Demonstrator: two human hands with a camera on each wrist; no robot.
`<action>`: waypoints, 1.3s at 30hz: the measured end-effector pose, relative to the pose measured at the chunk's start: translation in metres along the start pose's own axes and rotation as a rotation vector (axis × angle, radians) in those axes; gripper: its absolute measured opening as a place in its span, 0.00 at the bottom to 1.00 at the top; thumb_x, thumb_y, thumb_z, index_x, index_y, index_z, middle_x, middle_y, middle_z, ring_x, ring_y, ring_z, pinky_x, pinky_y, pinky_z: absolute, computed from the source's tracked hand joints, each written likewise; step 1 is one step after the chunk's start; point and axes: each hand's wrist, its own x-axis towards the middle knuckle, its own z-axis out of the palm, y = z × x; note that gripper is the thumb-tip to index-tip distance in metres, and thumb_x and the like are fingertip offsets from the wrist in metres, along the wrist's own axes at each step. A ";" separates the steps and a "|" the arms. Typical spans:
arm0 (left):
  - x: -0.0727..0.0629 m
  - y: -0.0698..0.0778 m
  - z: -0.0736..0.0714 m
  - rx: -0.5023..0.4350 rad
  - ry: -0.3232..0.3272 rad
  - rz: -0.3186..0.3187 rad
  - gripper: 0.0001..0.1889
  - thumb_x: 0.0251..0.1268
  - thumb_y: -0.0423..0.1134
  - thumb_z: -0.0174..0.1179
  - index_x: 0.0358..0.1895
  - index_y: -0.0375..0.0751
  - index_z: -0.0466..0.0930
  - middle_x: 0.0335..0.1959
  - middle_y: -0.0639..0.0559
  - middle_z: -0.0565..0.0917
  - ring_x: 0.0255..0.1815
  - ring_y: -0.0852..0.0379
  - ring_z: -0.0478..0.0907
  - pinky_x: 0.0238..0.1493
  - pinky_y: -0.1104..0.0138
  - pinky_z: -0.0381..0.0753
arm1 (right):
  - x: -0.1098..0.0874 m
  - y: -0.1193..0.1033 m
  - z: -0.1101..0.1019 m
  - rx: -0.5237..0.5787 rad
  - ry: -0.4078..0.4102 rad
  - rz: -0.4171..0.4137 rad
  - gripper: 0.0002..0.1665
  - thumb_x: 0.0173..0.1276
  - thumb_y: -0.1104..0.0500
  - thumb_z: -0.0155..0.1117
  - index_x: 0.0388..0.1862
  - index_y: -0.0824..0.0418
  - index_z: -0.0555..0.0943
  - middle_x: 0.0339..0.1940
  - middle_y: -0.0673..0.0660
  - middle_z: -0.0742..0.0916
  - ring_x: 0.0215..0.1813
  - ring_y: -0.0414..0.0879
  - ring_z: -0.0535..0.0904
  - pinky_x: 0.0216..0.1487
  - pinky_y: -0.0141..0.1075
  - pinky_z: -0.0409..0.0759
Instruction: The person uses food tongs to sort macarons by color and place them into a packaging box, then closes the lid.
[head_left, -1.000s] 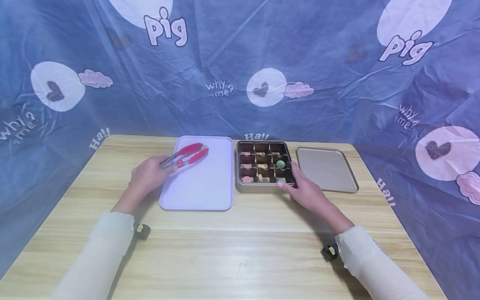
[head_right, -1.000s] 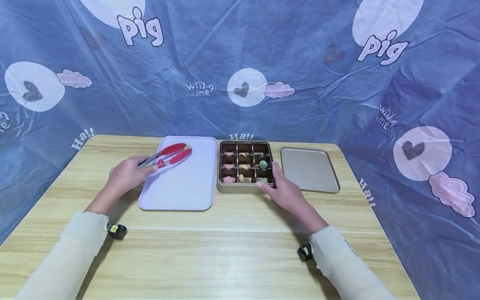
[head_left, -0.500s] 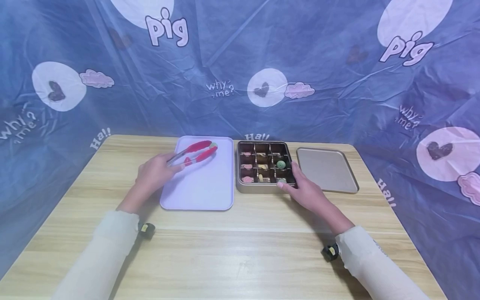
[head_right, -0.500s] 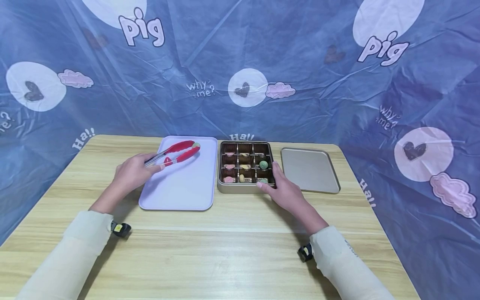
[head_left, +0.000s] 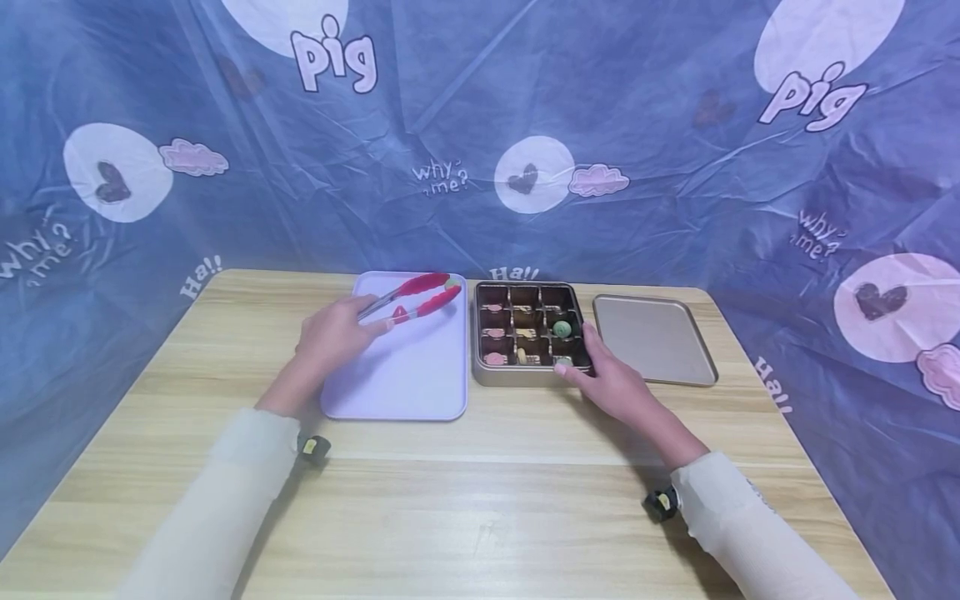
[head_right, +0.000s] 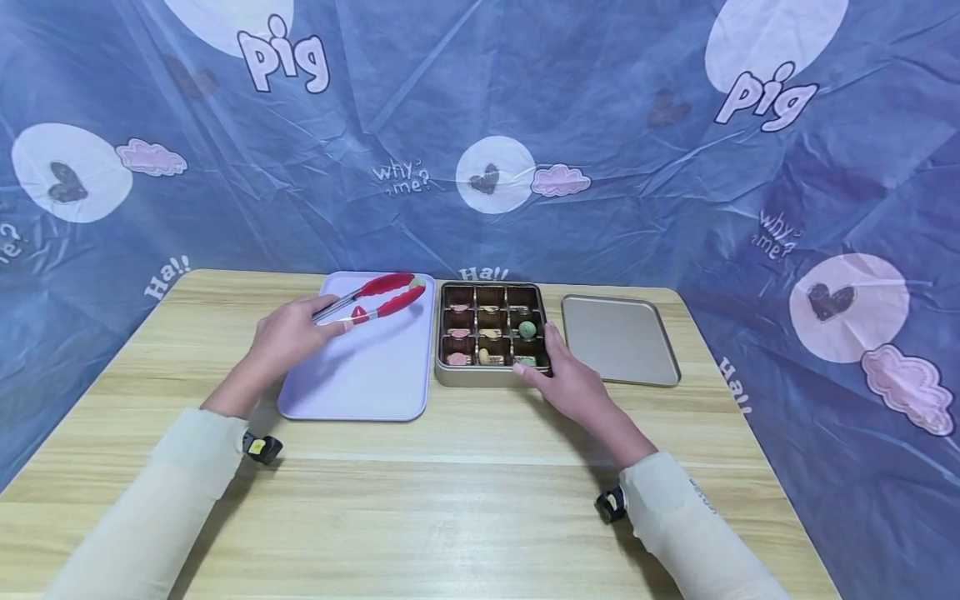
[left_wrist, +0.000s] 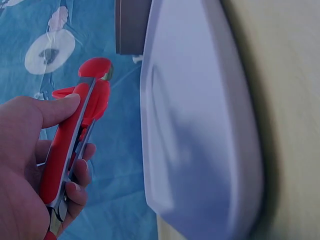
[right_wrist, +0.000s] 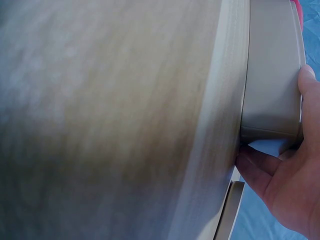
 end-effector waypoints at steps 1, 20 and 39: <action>0.002 0.003 0.001 0.003 -0.001 0.010 0.35 0.68 0.60 0.60 0.73 0.49 0.70 0.69 0.42 0.77 0.67 0.38 0.73 0.61 0.36 0.67 | 0.000 0.000 0.000 0.000 0.001 -0.001 0.60 0.68 0.22 0.47 0.81 0.43 0.27 0.85 0.57 0.44 0.80 0.68 0.52 0.76 0.63 0.54; 0.023 0.061 0.023 0.026 -0.044 0.097 0.35 0.66 0.62 0.62 0.73 0.52 0.71 0.66 0.48 0.79 0.68 0.45 0.74 0.63 0.41 0.71 | 0.000 0.002 0.000 -0.004 0.003 -0.004 0.60 0.69 0.23 0.47 0.81 0.43 0.27 0.85 0.57 0.44 0.80 0.69 0.52 0.76 0.63 0.55; 0.047 0.109 0.049 0.043 -0.058 0.178 0.31 0.66 0.65 0.59 0.71 0.61 0.73 0.61 0.57 0.82 0.60 0.49 0.80 0.59 0.43 0.73 | 0.000 0.001 0.000 -0.003 0.001 0.015 0.59 0.69 0.23 0.47 0.81 0.41 0.26 0.85 0.56 0.43 0.80 0.68 0.53 0.76 0.64 0.55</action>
